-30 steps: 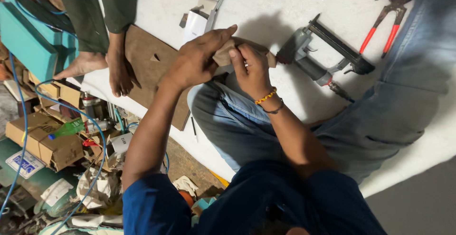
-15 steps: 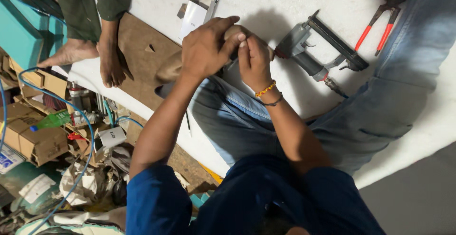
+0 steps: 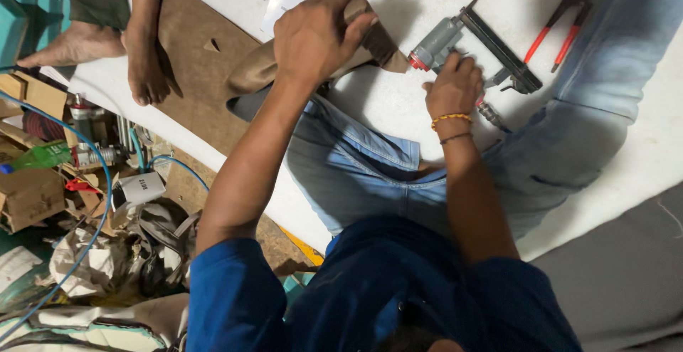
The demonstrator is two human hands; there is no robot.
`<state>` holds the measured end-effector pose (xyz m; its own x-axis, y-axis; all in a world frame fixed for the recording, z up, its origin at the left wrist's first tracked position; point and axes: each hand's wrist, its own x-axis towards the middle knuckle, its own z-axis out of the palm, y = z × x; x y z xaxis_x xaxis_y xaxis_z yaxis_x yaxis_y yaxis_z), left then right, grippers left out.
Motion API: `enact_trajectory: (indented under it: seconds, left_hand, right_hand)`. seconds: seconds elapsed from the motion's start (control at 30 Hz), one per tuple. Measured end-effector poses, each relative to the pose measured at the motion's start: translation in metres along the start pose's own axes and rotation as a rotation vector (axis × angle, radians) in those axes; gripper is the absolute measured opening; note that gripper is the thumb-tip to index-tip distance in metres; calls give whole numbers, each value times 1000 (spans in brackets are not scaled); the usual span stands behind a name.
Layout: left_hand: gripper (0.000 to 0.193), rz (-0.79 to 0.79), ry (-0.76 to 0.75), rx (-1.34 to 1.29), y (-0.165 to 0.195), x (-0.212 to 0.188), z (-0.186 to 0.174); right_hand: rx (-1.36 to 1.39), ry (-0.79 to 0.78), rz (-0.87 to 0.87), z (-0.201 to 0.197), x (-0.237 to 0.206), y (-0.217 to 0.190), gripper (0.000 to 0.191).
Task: The person sits on the floor and stretches a brown fabric cover over a board, folding the edges over the back. They use a pneumatic nail gun to fasten the fabric in place along the edges, then place a plywood panel on top of the covered board.
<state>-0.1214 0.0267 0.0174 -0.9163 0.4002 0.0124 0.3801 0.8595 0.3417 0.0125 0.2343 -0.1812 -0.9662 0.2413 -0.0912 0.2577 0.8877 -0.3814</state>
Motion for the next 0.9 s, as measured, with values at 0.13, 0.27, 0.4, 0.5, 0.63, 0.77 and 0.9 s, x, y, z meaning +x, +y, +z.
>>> enact_trajectory:
  seconds: [0.13, 0.27, 0.4, 0.5, 0.63, 0.77, 0.9]
  left_hand:
    - [38, 11, 42, -7, -4, -4, 1]
    - [41, -65, -4, 27, -16, 0, 10]
    - [40, 25, 130, 35, -26, -1, 19]
    - [42, 34, 149, 50, -28, -5, 22]
    - [36, 7, 76, 58, -28, -4, 22]
    - [35, 49, 148, 81, -31, -7, 26]
    - [33, 74, 165, 77, -35, -10, 31]
  right_hand:
    - [-23, -50, -48, -3, -1, 0, 57]
    - [474, 7, -45, -41, -13, 4, 50]
    - [1043, 151, -51, -66, -30, -24, 59]
    - [1216, 210, -63, -70, -42, -53, 58]
    - [1143, 188, -28, -65, -48, -82, 38]
    - [1078, 199, -42, -62, -51, -89, 30]
    - [964, 301, -158, -61, -55, -94, 33]
